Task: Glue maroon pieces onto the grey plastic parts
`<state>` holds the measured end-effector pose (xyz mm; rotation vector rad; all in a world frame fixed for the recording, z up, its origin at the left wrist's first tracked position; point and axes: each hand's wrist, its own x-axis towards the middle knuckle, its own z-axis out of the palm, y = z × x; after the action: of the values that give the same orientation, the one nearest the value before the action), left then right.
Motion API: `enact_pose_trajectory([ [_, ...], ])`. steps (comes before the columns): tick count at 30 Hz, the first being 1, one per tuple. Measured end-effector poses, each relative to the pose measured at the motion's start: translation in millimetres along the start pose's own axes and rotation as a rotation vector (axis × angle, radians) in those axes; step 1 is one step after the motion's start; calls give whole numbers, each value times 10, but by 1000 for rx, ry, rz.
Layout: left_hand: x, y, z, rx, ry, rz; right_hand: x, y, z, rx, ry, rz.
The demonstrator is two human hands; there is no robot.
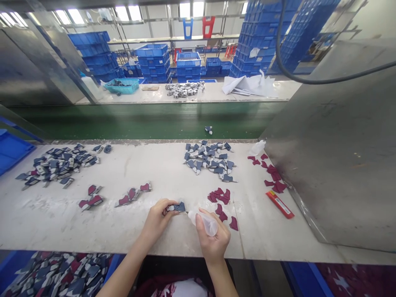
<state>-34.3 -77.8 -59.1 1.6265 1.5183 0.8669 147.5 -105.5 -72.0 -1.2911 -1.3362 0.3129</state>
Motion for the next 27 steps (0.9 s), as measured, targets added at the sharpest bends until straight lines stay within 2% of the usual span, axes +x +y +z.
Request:
enact_pose_trajectory([
  [3,-4,-15,10,-11,-5,2,19,-11,5,18,-53,0],
  [9,-11,-48,28,-14,3,13,87,-74,39,33,-154,-90],
  [15,-8,-44,23,-4,-9,16,97,-64,57,15,-171,-119],
  [27,-19,-62,30,8,-1,38,118,-61,66,57,-207,-68],
])
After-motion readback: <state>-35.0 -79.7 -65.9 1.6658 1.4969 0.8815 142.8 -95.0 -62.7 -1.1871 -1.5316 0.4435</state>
